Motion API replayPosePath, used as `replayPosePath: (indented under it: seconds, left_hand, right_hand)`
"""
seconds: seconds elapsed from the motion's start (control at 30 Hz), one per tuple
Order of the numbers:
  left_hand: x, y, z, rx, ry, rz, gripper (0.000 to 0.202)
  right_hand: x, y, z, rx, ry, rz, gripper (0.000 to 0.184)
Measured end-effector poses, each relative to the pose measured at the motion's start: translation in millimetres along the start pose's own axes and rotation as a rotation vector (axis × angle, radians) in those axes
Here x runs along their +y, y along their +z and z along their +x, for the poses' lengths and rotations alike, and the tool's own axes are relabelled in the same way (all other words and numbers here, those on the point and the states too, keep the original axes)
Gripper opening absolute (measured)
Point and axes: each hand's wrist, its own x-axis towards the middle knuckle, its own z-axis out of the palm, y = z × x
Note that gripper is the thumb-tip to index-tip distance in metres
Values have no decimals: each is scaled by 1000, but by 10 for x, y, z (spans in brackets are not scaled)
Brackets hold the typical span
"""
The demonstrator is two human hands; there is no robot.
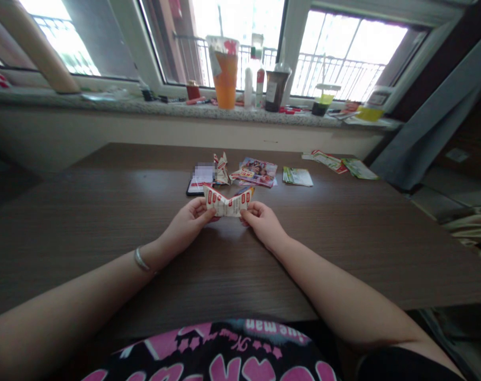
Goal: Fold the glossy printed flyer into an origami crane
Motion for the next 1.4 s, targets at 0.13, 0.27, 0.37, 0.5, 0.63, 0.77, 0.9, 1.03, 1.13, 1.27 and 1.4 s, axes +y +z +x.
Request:
replayPosePath:
  seconds: [0.13, 0.27, 0.37, 0.5, 0.63, 0.77, 0.9, 1.03, 1.13, 1.27, 1.4]
  left_hand:
    - [-12, 3, 1, -23, 1, -2, 40]
    - [-25, 5, -3, -31, -8, 39, 40]
    - [-32, 13, -8, -36, 2, 93, 38]
    - [-48, 17, -14, -31, 12, 193, 33]
    - [-58, 16, -25, -31, 33, 336, 29]
    - [-40, 25, -35, -50, 50, 382, 28]
    - [-24, 36, -39, -58, 54, 359, 28]
    - [-42, 39, -40, -57, 39, 323, 26]
    - [-53, 41, -39, -49, -4, 292, 27]
    - [-46, 47, -41, -30, -27, 312, 29]
    - [-35, 57, -58, -37, 9, 403, 31]
  right_hand:
    - [12, 10, -7, -44, -40, -57, 38]
    - [35, 12, -1, -42, -60, -67, 36]
    - [53, 10, 12, -47, -48, -61, 39]
    - [68, 2, 26, -70, -63, -121, 38]
    - [74, -2, 25, -84, -129, -212, 36]
    - [84, 3, 18, -93, -172, -265, 31]
    - [97, 14, 24, -100, -183, -227, 29]
    - [98, 15, 35, -108, -132, -111, 34]
    - [89, 7, 31, -99, -59, -74, 38]
    - [73, 25, 16, -72, -26, -44, 41]
    - [62, 71, 2, -71, -76, -39, 40]
